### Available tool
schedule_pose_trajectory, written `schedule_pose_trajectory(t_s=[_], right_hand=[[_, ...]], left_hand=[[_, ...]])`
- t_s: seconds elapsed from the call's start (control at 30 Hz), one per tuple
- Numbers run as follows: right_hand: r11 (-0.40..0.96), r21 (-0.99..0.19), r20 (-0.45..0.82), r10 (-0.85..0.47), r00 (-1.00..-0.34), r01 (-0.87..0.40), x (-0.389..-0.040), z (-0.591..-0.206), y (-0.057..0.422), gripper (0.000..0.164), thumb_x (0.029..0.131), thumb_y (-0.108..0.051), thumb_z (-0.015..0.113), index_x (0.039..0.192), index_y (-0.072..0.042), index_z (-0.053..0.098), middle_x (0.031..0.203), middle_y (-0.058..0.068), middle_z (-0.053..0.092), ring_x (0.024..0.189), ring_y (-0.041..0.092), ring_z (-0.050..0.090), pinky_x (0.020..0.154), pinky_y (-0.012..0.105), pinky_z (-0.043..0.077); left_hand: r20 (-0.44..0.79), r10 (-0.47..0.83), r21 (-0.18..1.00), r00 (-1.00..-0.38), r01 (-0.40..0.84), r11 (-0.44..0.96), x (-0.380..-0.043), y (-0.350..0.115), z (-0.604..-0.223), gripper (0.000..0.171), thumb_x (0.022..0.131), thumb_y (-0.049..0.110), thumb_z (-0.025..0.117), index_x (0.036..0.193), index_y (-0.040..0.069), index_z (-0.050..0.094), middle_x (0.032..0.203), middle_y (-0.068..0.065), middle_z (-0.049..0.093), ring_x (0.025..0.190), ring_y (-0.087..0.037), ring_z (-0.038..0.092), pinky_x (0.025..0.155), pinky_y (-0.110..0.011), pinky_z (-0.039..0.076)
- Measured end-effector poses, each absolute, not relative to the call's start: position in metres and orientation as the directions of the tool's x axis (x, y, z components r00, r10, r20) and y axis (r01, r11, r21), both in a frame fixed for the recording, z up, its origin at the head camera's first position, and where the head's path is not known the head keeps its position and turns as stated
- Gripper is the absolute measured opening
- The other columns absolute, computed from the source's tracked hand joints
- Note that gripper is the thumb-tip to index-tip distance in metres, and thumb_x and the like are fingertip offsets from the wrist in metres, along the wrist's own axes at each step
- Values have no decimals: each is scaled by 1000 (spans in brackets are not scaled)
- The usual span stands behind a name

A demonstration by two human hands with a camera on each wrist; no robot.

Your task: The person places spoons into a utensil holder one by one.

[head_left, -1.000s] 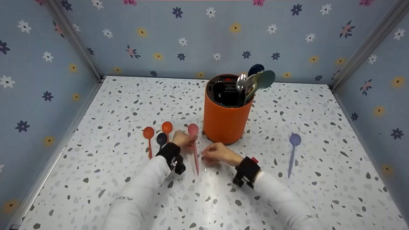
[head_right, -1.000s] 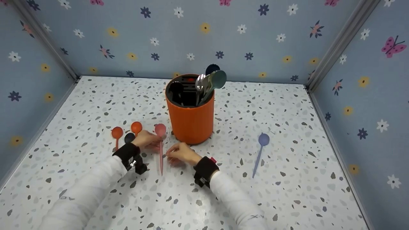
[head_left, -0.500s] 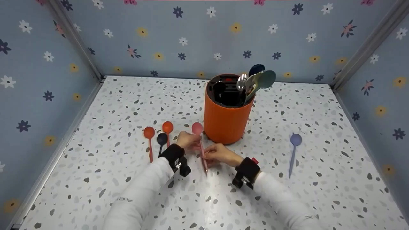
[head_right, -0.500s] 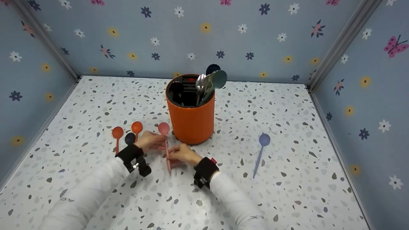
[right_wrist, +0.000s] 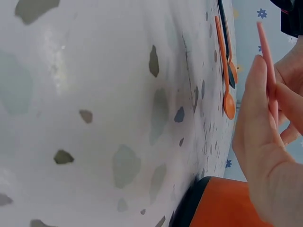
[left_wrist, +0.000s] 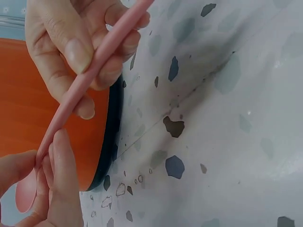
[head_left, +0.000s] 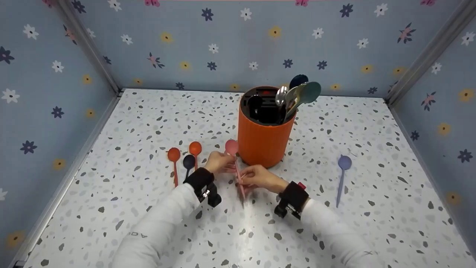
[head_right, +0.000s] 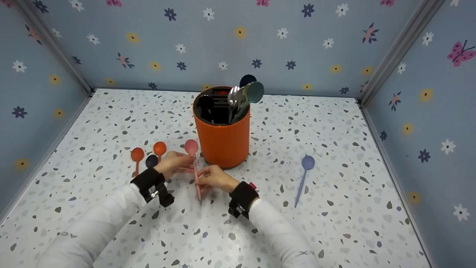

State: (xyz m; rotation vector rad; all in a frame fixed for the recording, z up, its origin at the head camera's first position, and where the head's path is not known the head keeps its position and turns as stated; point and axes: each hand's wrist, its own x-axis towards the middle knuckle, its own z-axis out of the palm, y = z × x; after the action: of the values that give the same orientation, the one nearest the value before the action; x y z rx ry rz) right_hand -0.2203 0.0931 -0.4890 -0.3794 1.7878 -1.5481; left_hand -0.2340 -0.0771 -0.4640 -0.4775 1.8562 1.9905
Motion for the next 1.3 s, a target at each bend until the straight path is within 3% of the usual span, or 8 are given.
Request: schedule_pose_trajectory(t_s=[0.17, 0.4, 0.57, 0.67, 0.97, 1.3], right_hand=[[237, -949, -313, -646, -696, 207, -219, -481, 94, 27, 84, 1, 55, 106, 16, 50, 97, 29, 60, 71, 13, 61, 70, 35, 54], [245, -955, -293, -662, -690, 169, -220, -465, 99, 26, 83, 2, 54, 106, 16, 50, 88, 23, 61, 71, 15, 62, 70, 37, 54], [266, -954, -286, -659, -696, 140, -221, -455, 102, 21, 82, 3, 53, 103, 10, 53, 80, 8, 62, 71, 15, 61, 70, 35, 54], [261, -958, -270, -662, -699, 122, -222, -451, 102, 21, 83, 4, 51, 102, 10, 53, 79, 6, 61, 71, 15, 61, 70, 36, 54], [259, -962, -240, -655, -716, 85, -221, -432, 104, 19, 83, 2, 53, 101, 8, 54, 81, 9, 61, 73, 16, 61, 71, 36, 54], [266, -964, -200, -652, -732, 26, -222, -411, 107, 20, 82, 2, 54, 101, 8, 55, 82, 16, 62, 72, 16, 61, 70, 36, 54]], left_hand=[[-501, 42, 863, -865, -503, -60, -233, -76, -455, 11, 81, -2, 56, 88, -10, 55, 67, -12, 58, 55, -16, 60, 62, -31, 55], [-505, 46, 863, -862, -506, -4, -233, -73, -439, 23, 83, 1, 56, 100, -13, 54, 99, -26, 59, 62, -15, 61, 68, -30, 55], [-477, 69, 879, -876, -475, 47, -233, -72, -430, 23, 84, 2, 54, 101, -13, 56, 82, -15, 62, 62, -15, 61, 66, -29, 55], [-456, 75, 890, -887, -453, 62, -233, -72, -425, 22, 84, 4, 55, 99, -13, 57, 75, -11, 61, 62, -14, 61, 66, -28, 55], [-393, 68, 919, -917, -390, 58, -230, -69, -404, 22, 86, 4, 54, 99, -13, 57, 81, -15, 62, 61, -14, 60, 67, -30, 55], [-332, 94, 943, -938, -332, 23, -228, -66, -383, 28, 87, 6, 54, 104, -15, 54, 70, -8, 58, 58, -13, 59, 62, -27, 55]])
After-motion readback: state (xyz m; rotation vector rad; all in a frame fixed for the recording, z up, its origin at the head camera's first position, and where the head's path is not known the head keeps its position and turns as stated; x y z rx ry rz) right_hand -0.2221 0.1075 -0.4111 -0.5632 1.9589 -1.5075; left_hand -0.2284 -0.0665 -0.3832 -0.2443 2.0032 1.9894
